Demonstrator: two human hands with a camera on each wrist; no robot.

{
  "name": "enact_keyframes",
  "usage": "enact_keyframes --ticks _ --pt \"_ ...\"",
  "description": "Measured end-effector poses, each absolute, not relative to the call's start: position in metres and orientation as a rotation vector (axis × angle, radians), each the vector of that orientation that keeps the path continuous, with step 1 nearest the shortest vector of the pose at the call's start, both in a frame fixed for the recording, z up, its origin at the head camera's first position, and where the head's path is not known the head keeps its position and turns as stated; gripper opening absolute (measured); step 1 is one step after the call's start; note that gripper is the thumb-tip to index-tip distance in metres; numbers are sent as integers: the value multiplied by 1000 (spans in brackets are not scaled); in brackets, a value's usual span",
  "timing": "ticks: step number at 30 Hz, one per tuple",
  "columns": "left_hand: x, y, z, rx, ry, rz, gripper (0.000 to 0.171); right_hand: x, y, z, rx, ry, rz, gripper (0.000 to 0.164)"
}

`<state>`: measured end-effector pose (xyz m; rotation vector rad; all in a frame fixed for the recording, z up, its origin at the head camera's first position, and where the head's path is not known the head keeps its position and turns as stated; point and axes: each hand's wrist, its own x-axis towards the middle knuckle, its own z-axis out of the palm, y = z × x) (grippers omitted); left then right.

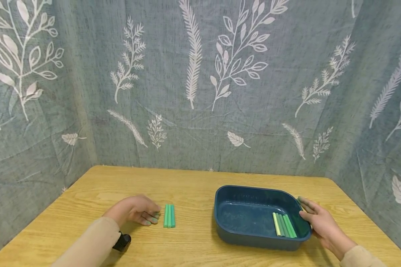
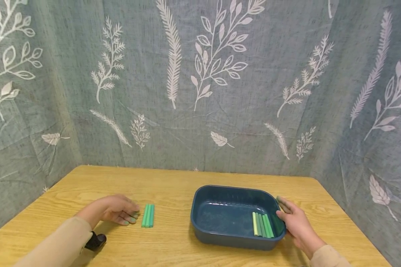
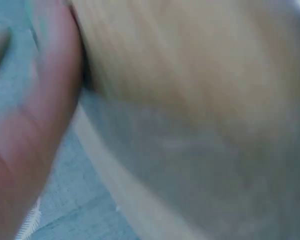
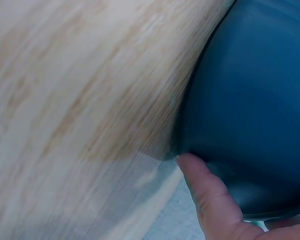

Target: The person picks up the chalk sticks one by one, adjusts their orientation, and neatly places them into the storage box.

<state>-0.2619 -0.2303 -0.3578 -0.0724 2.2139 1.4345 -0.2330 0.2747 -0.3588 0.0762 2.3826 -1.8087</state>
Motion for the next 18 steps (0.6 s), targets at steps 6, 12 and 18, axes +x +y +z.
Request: enact_keyframes --ticks 6,12,18 --pt "-267 -232 -356 -52 2151 1359 36 -233 276 -360 67 2385 -1808 61" --pt "-264 -232 -357 -88 2135 1405 43 -233 276 -361 58 2385 -1808 61" --pt "-263 -230 -357 -92 2153 1416 44 -234 276 -362 60 2390 -1809 60"
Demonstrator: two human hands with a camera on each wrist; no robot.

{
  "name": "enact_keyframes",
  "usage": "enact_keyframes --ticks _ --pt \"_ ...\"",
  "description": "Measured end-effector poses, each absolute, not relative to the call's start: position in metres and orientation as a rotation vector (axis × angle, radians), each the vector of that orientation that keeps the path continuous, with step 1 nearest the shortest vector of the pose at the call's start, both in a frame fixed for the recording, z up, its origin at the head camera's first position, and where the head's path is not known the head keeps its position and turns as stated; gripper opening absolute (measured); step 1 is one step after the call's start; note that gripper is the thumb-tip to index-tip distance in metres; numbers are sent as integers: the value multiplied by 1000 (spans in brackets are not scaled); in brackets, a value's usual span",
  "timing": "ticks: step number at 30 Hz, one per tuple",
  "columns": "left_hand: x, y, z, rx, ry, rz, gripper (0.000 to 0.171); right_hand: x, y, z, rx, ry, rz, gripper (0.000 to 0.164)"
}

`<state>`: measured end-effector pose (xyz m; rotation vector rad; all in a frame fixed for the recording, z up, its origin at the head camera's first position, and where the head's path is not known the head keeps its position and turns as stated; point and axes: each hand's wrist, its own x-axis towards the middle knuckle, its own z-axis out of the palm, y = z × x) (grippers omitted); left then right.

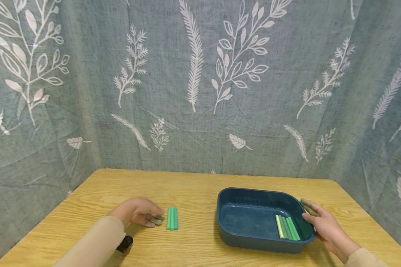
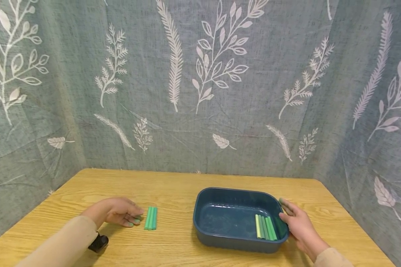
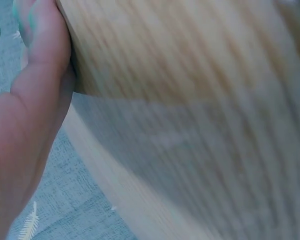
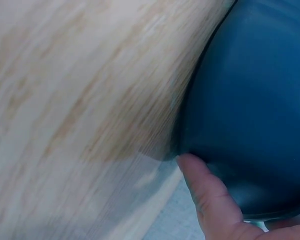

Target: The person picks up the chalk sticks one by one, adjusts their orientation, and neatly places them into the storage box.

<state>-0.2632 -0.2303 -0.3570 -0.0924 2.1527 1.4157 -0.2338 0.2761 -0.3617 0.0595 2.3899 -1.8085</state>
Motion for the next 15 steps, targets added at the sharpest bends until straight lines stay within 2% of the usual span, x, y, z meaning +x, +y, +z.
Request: enact_keyframes --ticks 15 --pt "-265 -225 -358 -149 2224 1367 31 -235 277 -361 60 2381 -1800 60"
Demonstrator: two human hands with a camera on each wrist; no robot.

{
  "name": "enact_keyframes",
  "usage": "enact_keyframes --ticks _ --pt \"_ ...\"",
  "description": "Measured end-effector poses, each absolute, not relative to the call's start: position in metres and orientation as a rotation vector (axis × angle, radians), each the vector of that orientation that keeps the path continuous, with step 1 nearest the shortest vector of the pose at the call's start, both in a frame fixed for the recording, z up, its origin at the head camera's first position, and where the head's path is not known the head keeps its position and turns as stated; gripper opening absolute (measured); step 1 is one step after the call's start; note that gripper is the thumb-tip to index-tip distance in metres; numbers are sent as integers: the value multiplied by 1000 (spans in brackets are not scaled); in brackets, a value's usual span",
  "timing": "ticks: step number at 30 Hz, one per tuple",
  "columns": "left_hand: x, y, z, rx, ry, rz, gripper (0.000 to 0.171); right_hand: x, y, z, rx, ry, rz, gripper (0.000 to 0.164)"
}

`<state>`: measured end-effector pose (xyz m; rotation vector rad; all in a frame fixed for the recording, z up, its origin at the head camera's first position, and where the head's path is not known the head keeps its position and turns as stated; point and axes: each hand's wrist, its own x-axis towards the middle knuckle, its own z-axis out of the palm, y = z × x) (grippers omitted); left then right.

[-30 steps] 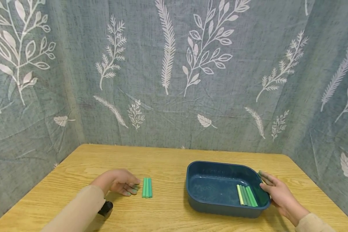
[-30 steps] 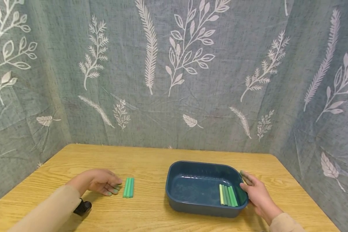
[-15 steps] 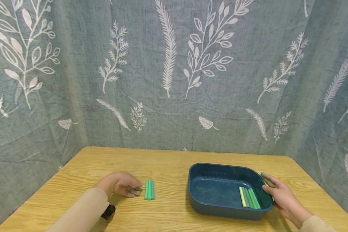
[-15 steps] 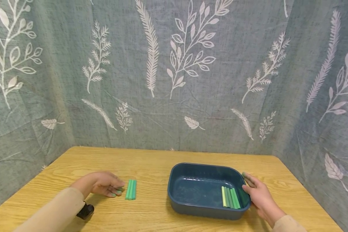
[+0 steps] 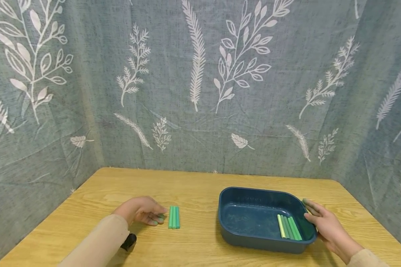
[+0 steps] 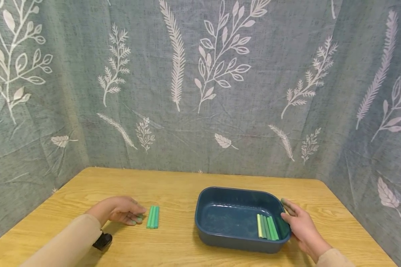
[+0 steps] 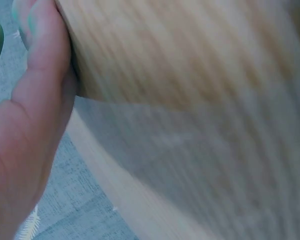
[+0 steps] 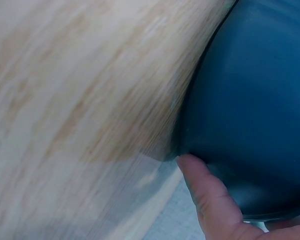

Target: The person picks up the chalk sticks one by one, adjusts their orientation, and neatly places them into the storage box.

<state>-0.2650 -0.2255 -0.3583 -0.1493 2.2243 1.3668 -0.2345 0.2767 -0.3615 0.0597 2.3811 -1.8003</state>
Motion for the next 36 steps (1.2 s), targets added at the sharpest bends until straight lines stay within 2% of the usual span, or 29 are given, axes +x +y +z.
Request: enact_keyframes --ticks 8,15,19,28,31,34,36 --pt "-275 -211 -347 -182 2272 1363 27 -238 277 -354 23 2380 -1806 60" --pt "-273 -203 -352 -222 2348 1244 19 -237 276 -357 31 2412 -1782 59" --pt "-271 -203 -356 -215 2398 1177 22 -236 275 -358 36 2410 -1770 59" --pt "-270 -214 -357 -228 2368 1208 14 -235 274 -358 36 2382 -1784 59" --pt "-269 -216 -357 -237 2350 1239 29 -235 275 -359 41 2380 -1788 60" --pt "-268 -215 -358 -238 2372 1253 61 -234 276 -359 49 2377 -1789 60" --pt "-266 -212 -358 -235 2400 1240 62 -234 276 -360 55 2375 -1790 60"
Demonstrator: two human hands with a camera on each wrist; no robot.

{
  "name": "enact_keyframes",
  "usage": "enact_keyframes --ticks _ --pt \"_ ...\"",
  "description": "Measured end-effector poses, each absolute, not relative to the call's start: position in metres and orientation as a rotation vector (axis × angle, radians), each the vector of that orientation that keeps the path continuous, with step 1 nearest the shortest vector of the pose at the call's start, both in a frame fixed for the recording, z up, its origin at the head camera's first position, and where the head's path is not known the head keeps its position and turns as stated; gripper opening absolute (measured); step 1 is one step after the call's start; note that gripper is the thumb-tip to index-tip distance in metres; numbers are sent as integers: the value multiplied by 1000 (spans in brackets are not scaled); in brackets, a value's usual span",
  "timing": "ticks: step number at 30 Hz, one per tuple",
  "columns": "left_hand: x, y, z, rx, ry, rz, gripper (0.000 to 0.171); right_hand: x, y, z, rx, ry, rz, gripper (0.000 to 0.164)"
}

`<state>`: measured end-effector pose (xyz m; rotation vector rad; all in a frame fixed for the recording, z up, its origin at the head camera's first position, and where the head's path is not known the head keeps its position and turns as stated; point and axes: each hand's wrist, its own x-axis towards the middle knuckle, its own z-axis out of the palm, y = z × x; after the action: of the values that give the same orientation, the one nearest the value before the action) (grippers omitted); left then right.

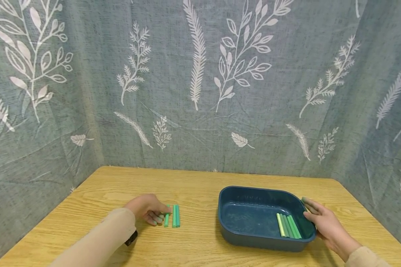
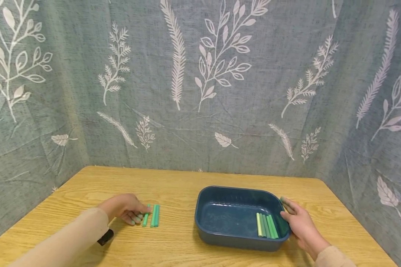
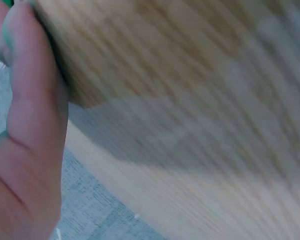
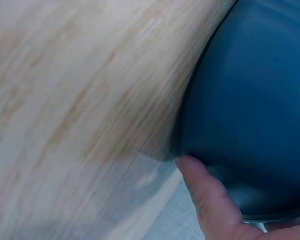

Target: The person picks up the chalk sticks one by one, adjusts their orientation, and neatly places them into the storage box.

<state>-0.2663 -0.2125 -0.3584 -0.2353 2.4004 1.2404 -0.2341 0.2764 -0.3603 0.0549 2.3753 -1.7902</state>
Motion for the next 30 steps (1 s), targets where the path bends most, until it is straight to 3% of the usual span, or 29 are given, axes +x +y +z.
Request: enact_keyframes --ticks 4,14,23,30 --pt "-265 -209 -359 -231 2449 1194 25 -234 277 -361 61 2368 -1795 60" --pt "-262 -206 -353 -267 2527 1101 15 -234 277 -362 57 2361 -1800 60" --pt "-257 -211 -353 -215 2463 1284 20 -233 275 -361 55 2365 -1798 60" --pt "-260 -225 -353 -115 2358 1423 63 -233 275 -361 63 2381 -1801 59"
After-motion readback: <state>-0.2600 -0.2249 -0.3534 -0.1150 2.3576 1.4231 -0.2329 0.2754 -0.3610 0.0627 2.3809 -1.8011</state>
